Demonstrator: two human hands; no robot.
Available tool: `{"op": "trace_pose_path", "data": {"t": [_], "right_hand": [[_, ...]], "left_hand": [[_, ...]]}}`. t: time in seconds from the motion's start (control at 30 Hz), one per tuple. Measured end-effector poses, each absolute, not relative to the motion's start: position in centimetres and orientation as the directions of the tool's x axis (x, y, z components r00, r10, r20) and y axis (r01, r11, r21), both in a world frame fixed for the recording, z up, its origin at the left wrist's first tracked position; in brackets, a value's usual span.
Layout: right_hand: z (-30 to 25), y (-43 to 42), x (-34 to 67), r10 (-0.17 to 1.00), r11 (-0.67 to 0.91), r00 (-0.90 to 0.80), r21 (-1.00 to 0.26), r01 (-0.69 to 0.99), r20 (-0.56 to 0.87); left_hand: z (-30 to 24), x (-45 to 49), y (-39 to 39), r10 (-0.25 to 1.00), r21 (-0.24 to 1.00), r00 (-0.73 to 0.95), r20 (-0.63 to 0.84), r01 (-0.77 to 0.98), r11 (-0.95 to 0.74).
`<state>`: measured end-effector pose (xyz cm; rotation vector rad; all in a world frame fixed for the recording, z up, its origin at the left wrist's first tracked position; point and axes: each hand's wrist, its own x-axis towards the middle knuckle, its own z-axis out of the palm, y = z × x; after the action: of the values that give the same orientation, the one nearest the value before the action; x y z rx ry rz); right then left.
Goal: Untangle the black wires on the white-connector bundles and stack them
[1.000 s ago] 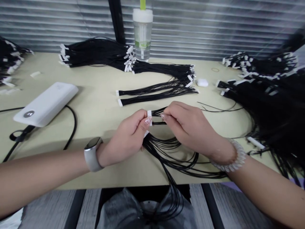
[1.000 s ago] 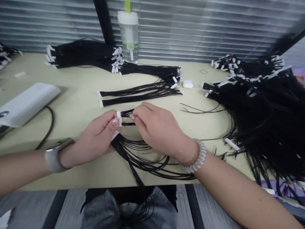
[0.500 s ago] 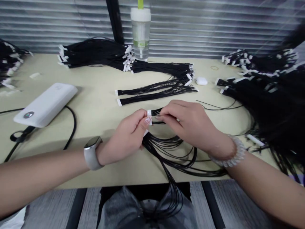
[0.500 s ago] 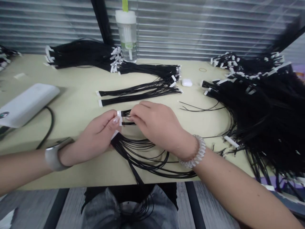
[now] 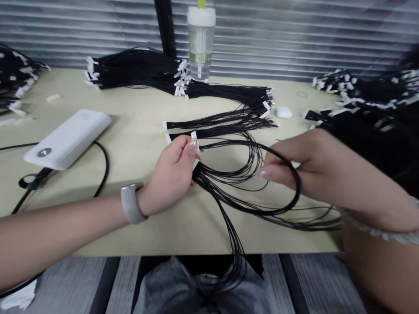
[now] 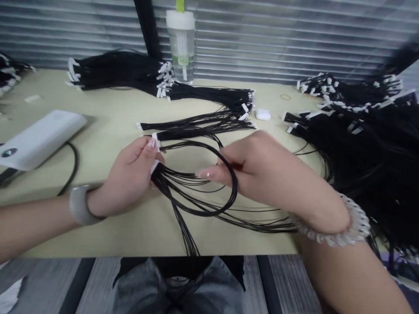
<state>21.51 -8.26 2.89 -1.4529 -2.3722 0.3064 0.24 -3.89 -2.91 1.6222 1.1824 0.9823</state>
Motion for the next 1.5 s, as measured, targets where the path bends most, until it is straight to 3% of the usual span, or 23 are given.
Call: {"op": "trace_pose_path", "data": {"t": [0.1, 0.17, 0.3, 0.4, 0.57, 0.77, 0.93, 1.13, 1.27, 1.5], "right_hand": [[1.8, -8.2, 21.0, 0.827, 0.444, -0.538, -0.398, 0.803, -0.162], [1.5, -8.2, 20.5, 0.792, 0.44, -0.57, -0.444, 0.781, -0.219], [2.2, -8.8, 19.8, 0.876, 0.461, -0.477, -0.399, 0.793, 0.066], [2.5, -9.4, 19.4, 0.835, 0.549, -0.511, -0.362, 0.753, 0.202], [1.4, -9.6, 18.7, 0.759, 0.64, -0.636, -0.338, 0.69, 0.138], [1.1, -9.6, 18.1, 0.821, 0.548, -0.571, -0.283, 0.787, 0.001], [0.1, -9.0, 17.2, 0.816, 0.553, -0.578, -0.321, 0.769, 0.02], [-0.3, -8.7, 17.1, 0.826, 0.561, -0.559, -0.211, 0.8, 0.075], [0.1, -8.8, 17.4, 0.836, 0.547, -0.548, -0.126, 0.827, 0.032], [0.6, -8.9, 17.5, 0.839, 0.539, -0.544, -0.146, 0.83, 0.006]], "left_hand": [[-2.8, 0.3, -3.9, 0.966, 0.951, 0.244, 0.082, 0.27, -0.149], [-2.7, 0.3, -4.0, 0.966, 0.955, 0.243, 0.084, 0.258, -0.148], [-2.7, 0.3, -4.0, 0.965, 0.952, 0.244, 0.094, 0.263, -0.159], [-2.6, 0.4, -4.0, 0.963, 0.948, 0.247, 0.11, 0.265, -0.176], [-2.7, 0.4, -3.9, 0.962, 0.94, 0.232, 0.147, 0.271, -0.209], [-2.8, 0.4, -4.1, 0.956, 0.948, 0.253, 0.15, 0.237, -0.212], [-2.7, 0.3, -4.2, 0.952, 0.942, 0.258, 0.165, 0.245, -0.23], [-2.6, 0.3, -4.2, 0.95, 0.947, 0.273, 0.153, 0.233, -0.22], [-2.7, 0.3, -4.2, 0.952, 0.955, 0.276, 0.132, 0.221, -0.197], [-2.8, 0.3, -4.1, 0.956, 0.952, 0.273, 0.107, 0.249, -0.177]]}}
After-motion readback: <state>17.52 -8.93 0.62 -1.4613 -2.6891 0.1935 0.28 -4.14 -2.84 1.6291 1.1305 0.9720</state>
